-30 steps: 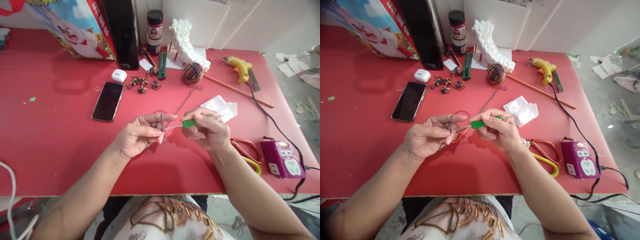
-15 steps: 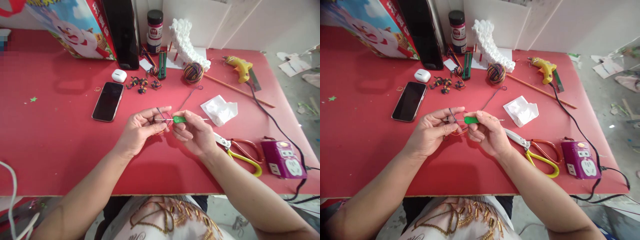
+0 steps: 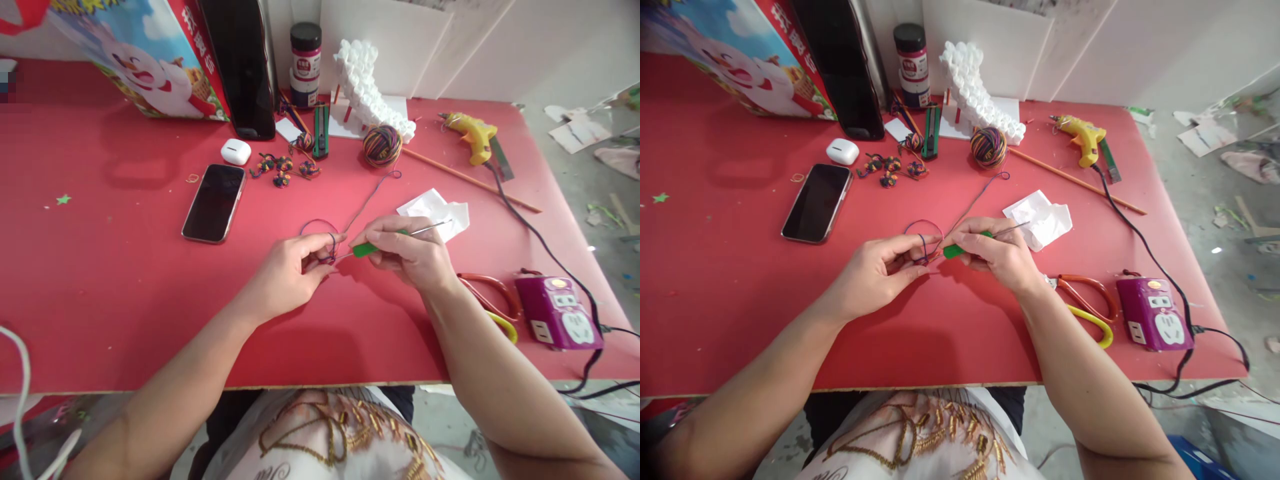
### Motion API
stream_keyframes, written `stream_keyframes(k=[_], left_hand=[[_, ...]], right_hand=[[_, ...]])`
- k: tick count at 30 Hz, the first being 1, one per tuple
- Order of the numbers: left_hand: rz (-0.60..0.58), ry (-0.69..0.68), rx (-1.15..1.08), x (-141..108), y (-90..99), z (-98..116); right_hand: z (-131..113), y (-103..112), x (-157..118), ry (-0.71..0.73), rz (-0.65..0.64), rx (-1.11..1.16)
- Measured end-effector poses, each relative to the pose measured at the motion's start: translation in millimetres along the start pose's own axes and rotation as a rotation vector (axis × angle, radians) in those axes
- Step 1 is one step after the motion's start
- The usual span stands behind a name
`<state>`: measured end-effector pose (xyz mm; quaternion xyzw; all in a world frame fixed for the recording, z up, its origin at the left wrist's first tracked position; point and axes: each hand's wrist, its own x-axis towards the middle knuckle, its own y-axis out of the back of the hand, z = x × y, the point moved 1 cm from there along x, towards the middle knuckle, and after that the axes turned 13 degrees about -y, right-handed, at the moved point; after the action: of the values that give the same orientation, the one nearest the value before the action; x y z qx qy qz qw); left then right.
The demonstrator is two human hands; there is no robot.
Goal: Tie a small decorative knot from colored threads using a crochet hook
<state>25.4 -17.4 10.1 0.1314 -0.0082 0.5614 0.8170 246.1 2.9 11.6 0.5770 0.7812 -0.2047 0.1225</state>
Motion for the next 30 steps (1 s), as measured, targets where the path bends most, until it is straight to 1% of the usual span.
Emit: stream_keyframes(k=[3,6,9,12,15,17,19,21,24,27,30], left_hand=[[0.017,-0.045,0.051,-0.4,-0.7,-3.1],[0.071,0.028,-0.012,1.9,-0.6,-3.0],[0.136,0.163,-0.196,6.2,1.7,0.3],[0.200,0.299,-0.413,9.7,4.4,3.9],[0.265,0.362,-0.567,11.3,5.9,5.1],[0.281,0.388,-0.659,11.7,6.1,4.8],[0.280,0.414,-0.739,12.0,6.4,4.3],[0.284,0.423,-0.802,12.2,6.9,4.0],[0.326,0.413,-0.863,12.3,7.6,3.9],[0.363,0.413,-0.892,12.7,7.8,3.5],[0.362,0.413,-0.901,13.4,7.8,2.7]], right_hand=[[-1.9,-3.7,-2.2,0.040,0.013,-0.084],[-3.9,-8.3,-4.6,0.138,-0.004,-0.163],[-4.3,-10.6,-7.2,0.302,-0.014,-0.248],[-3.8,-12.3,-9.1,0.482,-0.010,-0.398],[-3.0,-15.2,-9.3,0.692,-0.008,-0.568],[-1.4,-17.4,-8.3,0.814,-0.006,-0.646],[1.1,-19.2,-6.8,0.901,0.002,-0.706],[3.9,-20.4,-5.1,0.960,0.023,-0.747],[7.8,-21.6,-3.1,1.004,0.051,-0.791],[10.3,-23.2,-2.4,1.043,0.072,-0.837],[12.2,-25.3,-3.3,1.085,0.110,-0.916]])
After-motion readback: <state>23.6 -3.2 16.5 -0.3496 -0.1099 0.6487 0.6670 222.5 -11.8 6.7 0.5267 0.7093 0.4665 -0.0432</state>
